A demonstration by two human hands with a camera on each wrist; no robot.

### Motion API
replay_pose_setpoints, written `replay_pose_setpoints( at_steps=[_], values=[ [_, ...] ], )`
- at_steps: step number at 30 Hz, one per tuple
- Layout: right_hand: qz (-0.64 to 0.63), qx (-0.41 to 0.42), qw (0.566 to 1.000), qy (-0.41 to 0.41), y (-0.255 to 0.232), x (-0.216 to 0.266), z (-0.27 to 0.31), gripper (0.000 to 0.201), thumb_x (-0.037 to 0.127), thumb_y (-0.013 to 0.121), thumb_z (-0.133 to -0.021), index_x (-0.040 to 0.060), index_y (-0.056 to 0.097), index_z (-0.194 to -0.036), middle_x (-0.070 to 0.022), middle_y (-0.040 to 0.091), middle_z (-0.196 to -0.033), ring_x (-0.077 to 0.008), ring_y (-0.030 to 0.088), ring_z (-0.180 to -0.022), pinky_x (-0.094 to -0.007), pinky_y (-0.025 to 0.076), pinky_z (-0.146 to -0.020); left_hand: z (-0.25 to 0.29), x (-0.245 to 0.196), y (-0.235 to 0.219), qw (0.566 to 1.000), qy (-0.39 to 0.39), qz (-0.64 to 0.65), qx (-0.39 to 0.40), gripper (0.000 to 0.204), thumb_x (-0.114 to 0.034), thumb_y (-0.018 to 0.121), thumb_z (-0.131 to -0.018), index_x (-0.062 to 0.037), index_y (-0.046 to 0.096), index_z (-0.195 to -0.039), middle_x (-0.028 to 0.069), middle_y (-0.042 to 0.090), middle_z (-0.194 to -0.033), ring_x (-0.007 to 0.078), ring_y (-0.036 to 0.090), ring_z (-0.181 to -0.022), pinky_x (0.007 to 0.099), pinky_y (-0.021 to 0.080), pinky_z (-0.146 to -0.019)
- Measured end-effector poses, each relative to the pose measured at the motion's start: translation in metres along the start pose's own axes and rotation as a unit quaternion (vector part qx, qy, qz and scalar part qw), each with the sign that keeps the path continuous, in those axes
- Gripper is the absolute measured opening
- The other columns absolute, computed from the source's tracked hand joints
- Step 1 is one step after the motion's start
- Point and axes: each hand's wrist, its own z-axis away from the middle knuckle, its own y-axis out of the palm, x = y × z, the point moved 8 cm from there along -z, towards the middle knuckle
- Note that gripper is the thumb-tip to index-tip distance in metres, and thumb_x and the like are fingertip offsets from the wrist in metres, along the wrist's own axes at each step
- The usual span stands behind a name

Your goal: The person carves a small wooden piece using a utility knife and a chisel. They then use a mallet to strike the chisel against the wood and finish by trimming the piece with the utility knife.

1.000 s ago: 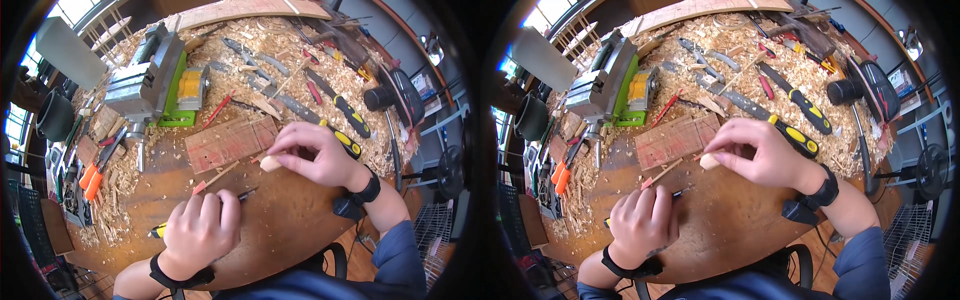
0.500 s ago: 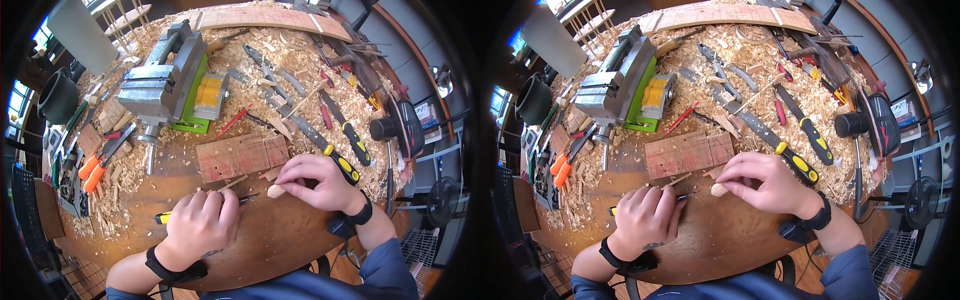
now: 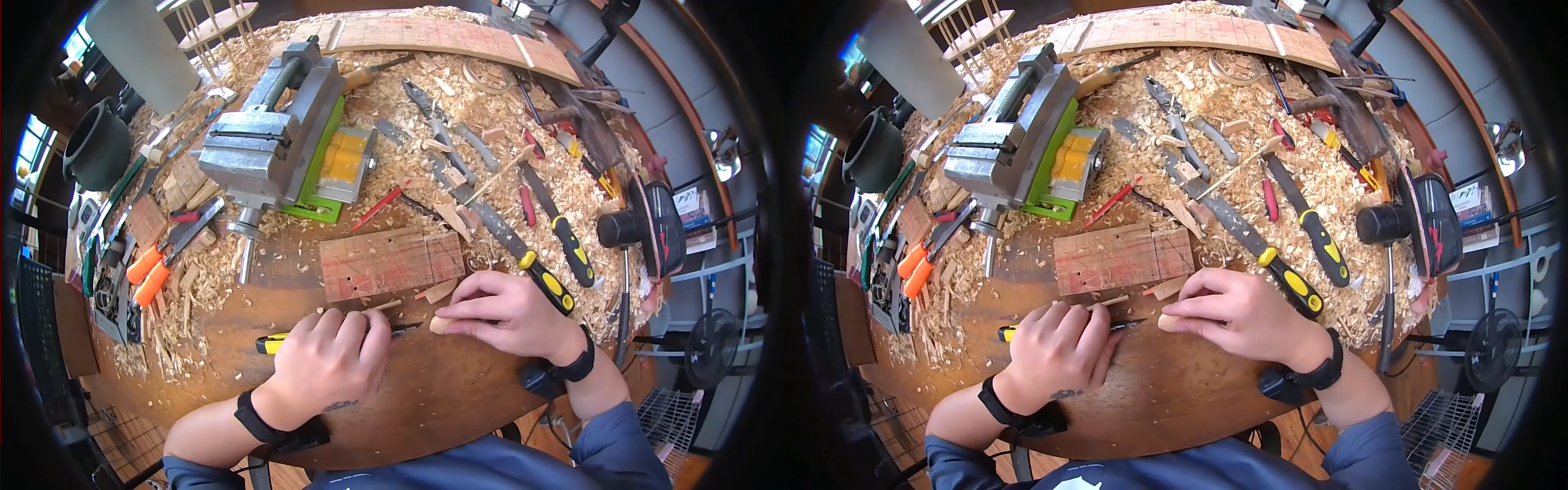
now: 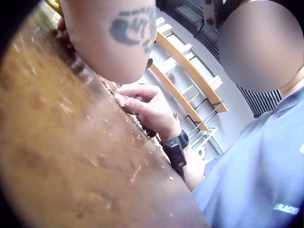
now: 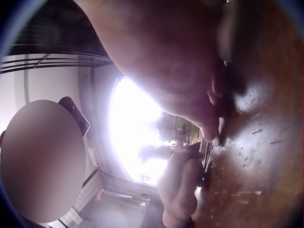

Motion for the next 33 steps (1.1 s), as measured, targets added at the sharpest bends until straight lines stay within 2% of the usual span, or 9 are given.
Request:
replay_pose_setpoints(
  at_steps=[7,15,17,22,24,27,29,30,33],
  values=[
    [0.097,0.015,0.993,-0.059,0.003,0.016,0.001,0.020,0.020,0.086,-0.087,0.0114,0.084,-0.104,-0.0019,0.072,-0.090,-0.0217,0.071,-0.078,-0.0342,0.057,-0.067,-0.001,0.002,0.001,1.000,-0.004,0.006,-0.014,0.030,-0.026,0.082,-0.084,-0.0018,0.072,-0.100,0.0021,0.055,-0.070,0.0190,0.057,-0.059,0.0326,0.045,-0.052],
    [0.175,-0.011,0.984,-0.028,0.005,0.038,0.006,0.013,0.018,0.086,-0.086,0.0097,0.078,-0.092,-0.0021,0.068,-0.081,-0.0223,0.069,-0.070,-0.0355,0.057,-0.065,-0.003,0.004,-0.002,0.999,-0.032,0.021,-0.019,0.033,-0.024,0.081,-0.085,0.0005,0.071,-0.104,0.0045,0.056,-0.072,0.0214,0.060,-0.062,0.0344,0.047,-0.054],
    [0.192,-0.011,0.981,-0.020,0.007,0.040,0.007,0.013,0.018,0.085,-0.087,0.0093,0.076,-0.089,-0.0025,0.066,-0.079,-0.0228,0.069,-0.068,-0.0361,0.056,-0.064,-0.005,0.004,-0.003,0.998,-0.046,0.038,0.002,0.036,-0.025,0.075,-0.090,0.0019,0.069,-0.113,0.0056,0.058,-0.080,0.0206,0.062,-0.068,0.0333,0.050,-0.058],
    [0.222,0.039,0.974,-0.018,0.022,0.040,0.009,0.022,0.020,0.080,-0.089,0.0092,0.065,-0.079,-0.0053,0.060,-0.073,-0.0245,0.067,-0.065,-0.0380,0.055,-0.061,-0.003,-0.004,-0.011,0.997,-0.041,0.052,0.026,0.052,-0.020,0.071,-0.087,0.0117,0.064,-0.127,0.0106,0.059,-0.089,0.0239,0.064,-0.076,0.0352,0.055,-0.068],
    [0.209,0.015,0.977,-0.026,0.027,0.039,0.009,0.024,0.019,0.081,-0.087,0.0095,0.063,-0.074,-0.0051,0.059,-0.068,-0.0251,0.064,-0.060,-0.0380,0.053,-0.057,0.000,-0.009,-0.013,0.998,-0.024,0.043,0.036,0.056,-0.018,0.069,-0.086,0.0142,0.062,-0.131,0.0114,0.059,-0.090,0.0241,0.065,-0.079,0.0350,0.056,-0.070],
    [0.200,0.003,0.979,-0.031,0.029,0.040,0.010,0.025,0.018,0.080,-0.086,0.0096,0.062,-0.072,-0.0050,0.058,-0.065,-0.0249,0.064,-0.058,-0.0382,0.052,-0.054,0.006,-0.016,-0.019,0.996,-0.034,0.038,0.068,0.058,-0.015,0.065,-0.084,0.0152,0.061,-0.134,0.0084,0.058,-0.087,0.0191,0.064,-0.073,0.0313,0.056,-0.064],
    [0.201,0.015,0.979,-0.028,0.033,0.038,0.011,0.023,0.018,0.079,-0.087,0.0096,0.062,-0.073,-0.0050,0.059,-0.066,-0.0242,0.066,-0.060,-0.0385,0.054,-0.055,0.012,-0.026,-0.019,0.988,-0.036,0.028,0.146,0.057,-0.013,0.063,-0.085,0.0147,0.061,-0.134,0.0050,0.057,-0.084,0.0130,0.061,-0.064,0.0266,0.052,-0.054],
    [0.200,0.011,0.979,-0.033,0.035,0.036,0.011,0.023,0.017,0.079,-0.086,0.0097,0.062,-0.073,-0.0048,0.059,-0.065,-0.0241,0.066,-0.059,-0.0382,0.053,-0.054,0.015,-0.030,-0.018,0.994,-0.015,0.027,0.103,0.056,-0.014,0.064,-0.083,0.0140,0.064,-0.132,0.0016,0.054,-0.080,0.0086,0.056,-0.055,0.0241,0.047,-0.046],
    [0.197,0.011,0.979,-0.044,0.039,0.036,0.011,0.023,0.017,0.079,-0.085,0.0102,0.061,-0.072,-0.0044,0.058,-0.065,-0.0235,0.065,-0.058,-0.0375,0.053,-0.053,0.021,-0.042,-0.014,0.991,0.001,0.050,0.121,0.053,-0.014,0.065,-0.082,0.0129,0.067,-0.128,0.0006,0.053,-0.077,0.0083,0.054,-0.053,0.0237,0.046,-0.044]
  ],
)
